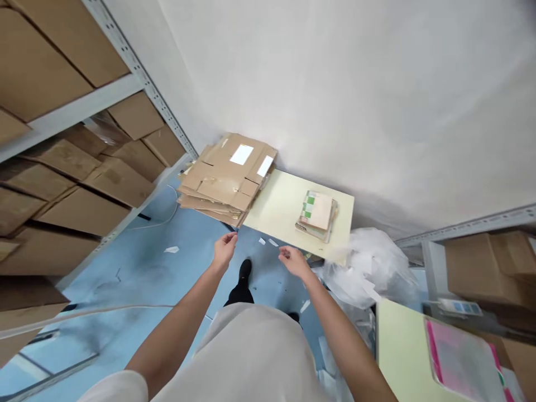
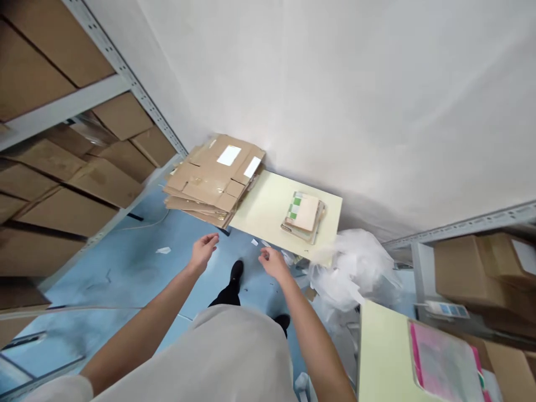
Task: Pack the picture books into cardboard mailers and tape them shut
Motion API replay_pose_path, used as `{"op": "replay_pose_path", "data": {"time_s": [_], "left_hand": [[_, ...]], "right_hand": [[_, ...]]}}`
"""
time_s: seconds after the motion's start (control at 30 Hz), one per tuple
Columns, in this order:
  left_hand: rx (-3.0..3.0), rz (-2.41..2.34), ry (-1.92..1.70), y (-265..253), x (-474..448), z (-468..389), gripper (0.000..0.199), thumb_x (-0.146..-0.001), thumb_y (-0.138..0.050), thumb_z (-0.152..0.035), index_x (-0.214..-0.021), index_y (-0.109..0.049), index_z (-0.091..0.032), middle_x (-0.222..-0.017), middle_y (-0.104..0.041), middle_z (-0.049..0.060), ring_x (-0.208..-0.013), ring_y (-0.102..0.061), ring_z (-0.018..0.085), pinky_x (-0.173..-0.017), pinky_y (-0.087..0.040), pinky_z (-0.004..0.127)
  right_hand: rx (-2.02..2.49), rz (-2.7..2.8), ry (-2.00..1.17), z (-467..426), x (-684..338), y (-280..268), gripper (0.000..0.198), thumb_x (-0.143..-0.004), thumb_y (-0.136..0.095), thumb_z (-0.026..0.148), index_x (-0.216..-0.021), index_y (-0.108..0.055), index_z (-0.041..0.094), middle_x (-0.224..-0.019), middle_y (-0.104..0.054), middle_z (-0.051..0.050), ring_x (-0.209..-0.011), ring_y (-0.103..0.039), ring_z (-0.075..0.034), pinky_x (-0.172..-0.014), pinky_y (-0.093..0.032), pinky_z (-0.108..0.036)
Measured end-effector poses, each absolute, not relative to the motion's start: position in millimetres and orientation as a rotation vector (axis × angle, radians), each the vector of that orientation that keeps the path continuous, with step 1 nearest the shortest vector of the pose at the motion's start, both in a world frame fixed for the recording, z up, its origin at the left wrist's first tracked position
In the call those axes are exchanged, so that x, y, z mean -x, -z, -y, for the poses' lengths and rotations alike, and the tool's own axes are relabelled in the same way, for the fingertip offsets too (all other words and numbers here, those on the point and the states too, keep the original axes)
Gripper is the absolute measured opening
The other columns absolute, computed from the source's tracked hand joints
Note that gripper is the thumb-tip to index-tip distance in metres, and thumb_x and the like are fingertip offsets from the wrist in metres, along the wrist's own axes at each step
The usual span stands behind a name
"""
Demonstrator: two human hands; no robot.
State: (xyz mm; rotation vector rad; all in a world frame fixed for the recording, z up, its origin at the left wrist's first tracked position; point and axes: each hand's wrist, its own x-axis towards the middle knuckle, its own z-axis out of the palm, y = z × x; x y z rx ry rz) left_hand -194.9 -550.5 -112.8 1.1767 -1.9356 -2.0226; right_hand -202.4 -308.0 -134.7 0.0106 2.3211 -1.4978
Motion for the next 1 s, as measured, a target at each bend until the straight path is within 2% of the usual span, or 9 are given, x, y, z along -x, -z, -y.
{"op": "replay_pose_path", "data": {"time_s": [0.17,0.33,0.43,0.53,0.63,0.73,0.8,0.9,1.0], "left_hand": [[-1.266,1.768,2.117,130,267,629,0.02,-0.068,-0.07,-0.028,-0.084,-0.067,-0.017,-0.086,-0.069,0.006,-0.085,-0.064,0.017,-0.075,-0.05,0.028],[-1.303,1.657,2.272,136,320,660,0.024,-0.069,-0.071,-0.034,-0.083,-0.062,-0.018,-0.077,-0.065,0.001,-0.074,-0.062,0.013,-0.069,-0.048,0.025],[-1.365,1.584,2.367,136,332,666,0.022,-0.071,-0.07,-0.032,-0.078,-0.055,-0.018,-0.071,-0.06,-0.001,-0.068,-0.06,0.01,-0.065,-0.047,0.024],[-1.445,1.508,2.426,133,333,670,0.022,-0.073,-0.069,-0.028,-0.082,-0.052,-0.019,-0.079,-0.062,0.0,-0.075,-0.062,0.011,-0.068,-0.048,0.025],[-1.513,1.465,2.466,125,330,678,0.022,-0.074,-0.067,-0.03,-0.085,-0.052,-0.019,-0.089,-0.064,0.004,-0.087,-0.064,0.016,-0.071,-0.05,0.028],[-1.565,1.461,2.474,113,325,692,0.023,-0.076,-0.066,-0.036,-0.086,-0.054,-0.018,-0.096,-0.064,0.009,-0.097,-0.063,0.023,-0.069,-0.05,0.032],[-1.572,1.427,2.476,102,323,704,0.024,-0.078,-0.064,-0.039,-0.087,-0.055,-0.019,-0.099,-0.064,0.01,-0.1,-0.063,0.024,-0.067,-0.05,0.031],[-1.459,1.286,2.46,89,321,726,0.02,-0.084,-0.056,-0.041,-0.089,-0.056,-0.021,-0.098,-0.065,0.007,-0.095,-0.065,0.021,-0.064,-0.051,0.028],[-1.333,1.187,2.324,83,321,747,0.014,-0.085,-0.054,-0.033,-0.096,-0.055,-0.025,-0.093,-0.066,0.002,-0.085,-0.067,0.017,-0.063,-0.052,0.027]], "right_hand": [[-0.275,-2.184,1.727,423,302,146,0.031,-0.067,-0.07,0.014,-0.098,-0.071,0.018,-0.106,-0.073,-0.01,-0.092,-0.069,-0.019,-0.089,-0.052,-0.038],[-0.562,-2.179,1.774,492,361,159,0.039,-0.07,-0.069,0.021,-0.109,-0.065,0.014,-0.114,-0.069,-0.015,-0.104,-0.066,-0.02,-0.092,-0.05,-0.038],[-0.678,-2.152,1.784,507,374,163,0.038,-0.074,-0.068,0.028,-0.11,-0.063,0.017,-0.106,-0.071,-0.012,-0.096,-0.067,-0.02,-0.082,-0.054,-0.036],[-0.751,-2.082,1.802,513,380,162,0.028,-0.076,-0.065,0.03,-0.102,-0.061,0.018,-0.093,-0.071,-0.009,-0.081,-0.068,-0.017,-0.067,-0.055,-0.03],[-0.754,-1.998,1.848,518,384,151,0.019,-0.076,-0.065,0.03,-0.089,-0.057,0.02,-0.078,-0.068,-0.004,-0.064,-0.065,-0.015,-0.054,-0.051,-0.027],[-0.685,-1.938,1.924,521,383,129,0.02,-0.072,-0.067,0.032,-0.08,-0.053,0.021,-0.07,-0.065,0.0,-0.053,-0.058,-0.012,-0.044,-0.042,-0.021],[-0.627,-1.907,1.982,521,377,112,0.023,-0.069,-0.068,0.034,-0.077,-0.05,0.022,-0.068,-0.064,0.0,-0.05,-0.056,-0.012,-0.04,-0.036,-0.02],[-0.556,-1.874,2.061,519,356,91,0.028,-0.066,-0.069,0.039,-0.076,-0.048,0.023,-0.069,-0.065,-0.001,-0.051,-0.056,-0.012,-0.039,-0.033,-0.02],[-0.504,-1.842,2.083,518,322,88,0.033,-0.065,-0.069,0.045,-0.08,-0.05,0.022,-0.074,-0.068,-0.003,-0.054,-0.059,-0.013,-0.04,-0.033,-0.02]]}}
